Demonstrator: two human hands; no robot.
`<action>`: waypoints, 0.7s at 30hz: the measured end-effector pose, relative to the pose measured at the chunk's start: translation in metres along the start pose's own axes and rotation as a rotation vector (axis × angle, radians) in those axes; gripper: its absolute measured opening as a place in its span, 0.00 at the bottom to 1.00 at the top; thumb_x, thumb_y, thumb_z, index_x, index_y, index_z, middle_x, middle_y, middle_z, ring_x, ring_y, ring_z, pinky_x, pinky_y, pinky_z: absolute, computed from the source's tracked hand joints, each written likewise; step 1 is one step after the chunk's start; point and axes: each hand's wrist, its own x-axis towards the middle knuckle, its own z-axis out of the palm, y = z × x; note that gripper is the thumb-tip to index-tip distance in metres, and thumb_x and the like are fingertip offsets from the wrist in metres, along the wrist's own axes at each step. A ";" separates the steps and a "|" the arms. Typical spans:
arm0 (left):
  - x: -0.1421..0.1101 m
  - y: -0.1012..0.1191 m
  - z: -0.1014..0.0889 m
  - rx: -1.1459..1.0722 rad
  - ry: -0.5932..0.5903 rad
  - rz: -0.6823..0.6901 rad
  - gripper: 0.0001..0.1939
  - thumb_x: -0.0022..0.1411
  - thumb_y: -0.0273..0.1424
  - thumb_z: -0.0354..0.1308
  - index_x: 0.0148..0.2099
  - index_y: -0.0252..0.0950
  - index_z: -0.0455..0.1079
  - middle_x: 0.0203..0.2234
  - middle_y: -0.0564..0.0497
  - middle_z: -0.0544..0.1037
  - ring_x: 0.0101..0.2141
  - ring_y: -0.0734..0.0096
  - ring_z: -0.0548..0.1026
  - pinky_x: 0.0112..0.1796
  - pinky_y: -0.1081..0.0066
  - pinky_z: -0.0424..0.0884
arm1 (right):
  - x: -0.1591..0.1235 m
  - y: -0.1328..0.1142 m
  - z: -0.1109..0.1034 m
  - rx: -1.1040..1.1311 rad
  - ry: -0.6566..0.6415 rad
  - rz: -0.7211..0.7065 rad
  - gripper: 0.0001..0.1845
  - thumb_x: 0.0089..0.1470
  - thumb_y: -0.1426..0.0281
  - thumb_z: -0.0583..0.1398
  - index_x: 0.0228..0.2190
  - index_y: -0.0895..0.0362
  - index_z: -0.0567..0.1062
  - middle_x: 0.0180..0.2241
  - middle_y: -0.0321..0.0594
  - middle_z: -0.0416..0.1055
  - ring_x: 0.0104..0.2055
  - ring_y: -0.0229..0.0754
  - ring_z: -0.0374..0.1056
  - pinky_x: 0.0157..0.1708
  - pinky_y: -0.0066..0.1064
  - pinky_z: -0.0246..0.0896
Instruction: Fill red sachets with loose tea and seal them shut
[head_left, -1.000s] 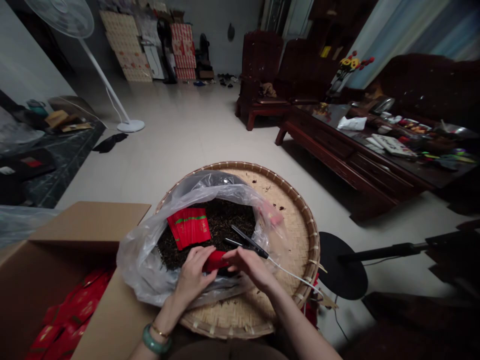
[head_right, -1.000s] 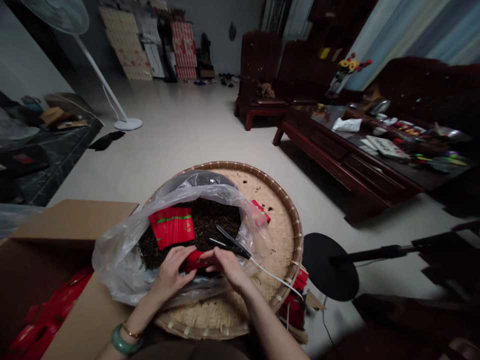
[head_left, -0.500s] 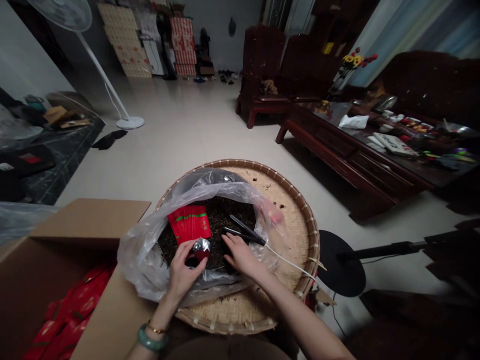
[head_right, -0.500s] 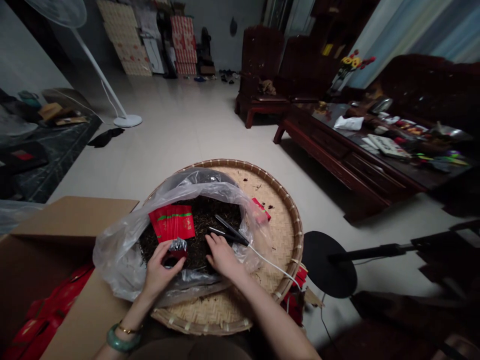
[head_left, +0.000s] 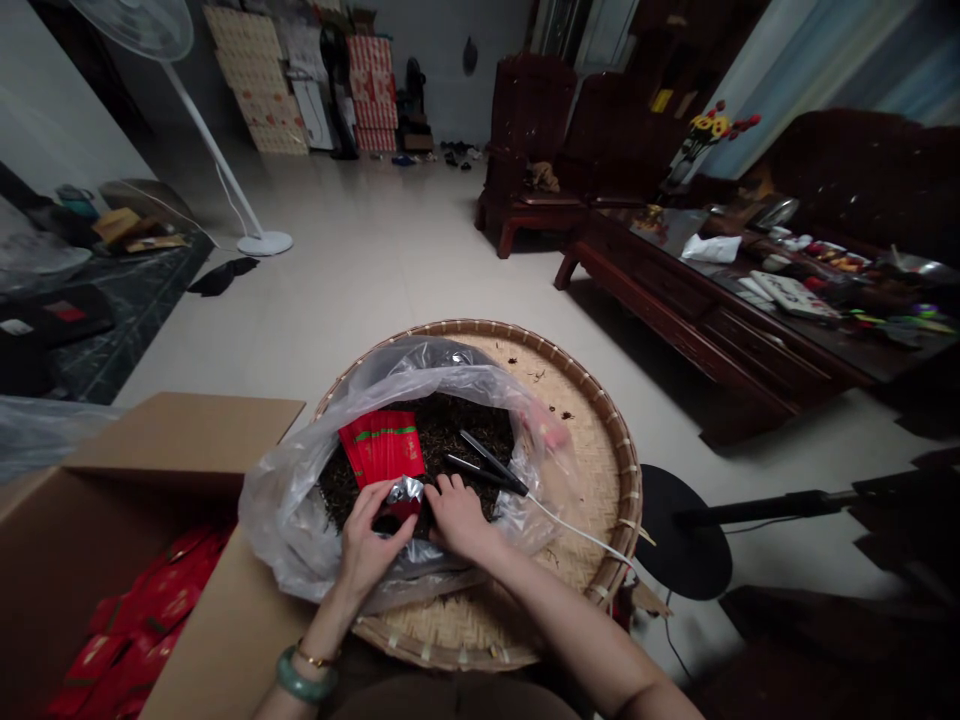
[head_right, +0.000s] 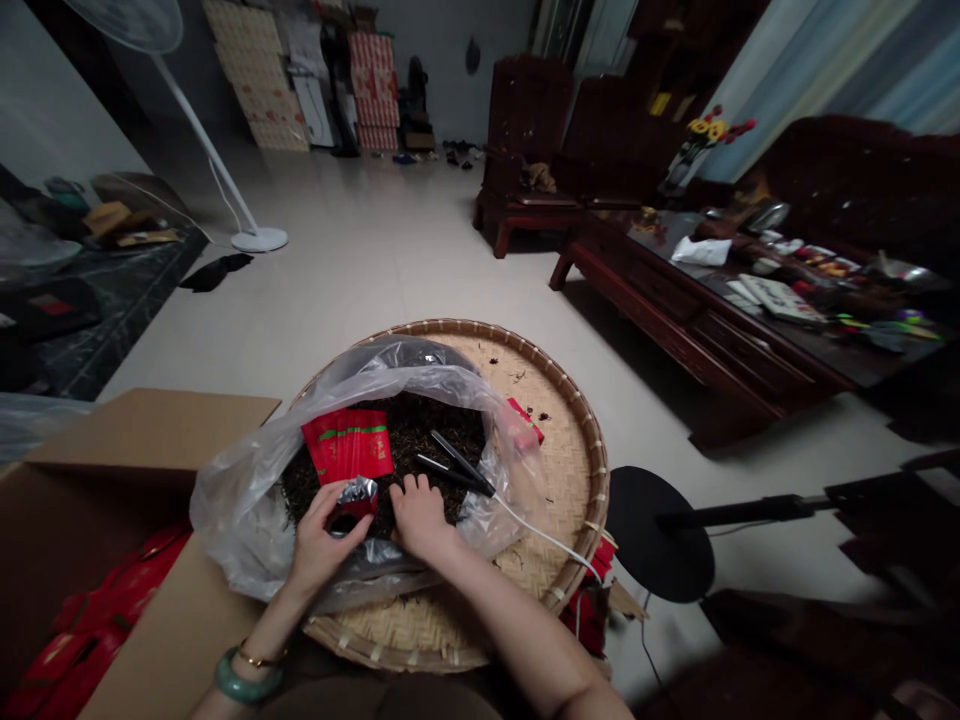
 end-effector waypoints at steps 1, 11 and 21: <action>0.000 0.000 0.000 0.002 0.001 0.005 0.16 0.55 0.31 0.59 0.46 0.34 0.68 0.40 0.46 0.71 0.40 0.66 0.73 0.38 0.70 0.74 | 0.000 0.001 -0.001 -0.008 -0.025 0.003 0.27 0.43 0.70 0.66 0.46 0.58 0.68 0.47 0.51 0.65 0.49 0.54 0.61 0.40 0.42 0.64; 0.002 0.001 0.000 -0.006 0.011 0.019 0.15 0.55 0.31 0.59 0.46 0.35 0.68 0.39 0.47 0.72 0.39 0.67 0.73 0.37 0.71 0.75 | 0.001 0.012 -0.002 0.060 -0.041 -0.025 0.21 0.46 0.71 0.63 0.44 0.54 0.69 0.45 0.45 0.65 0.46 0.49 0.63 0.37 0.34 0.63; 0.002 0.002 0.000 -0.004 0.000 0.014 0.15 0.56 0.31 0.59 0.47 0.35 0.69 0.40 0.47 0.72 0.40 0.67 0.73 0.40 0.70 0.74 | 0.005 0.025 0.010 0.404 0.101 -0.079 0.15 0.43 0.80 0.60 0.37 0.57 0.73 0.40 0.43 0.68 0.43 0.46 0.64 0.42 0.35 0.60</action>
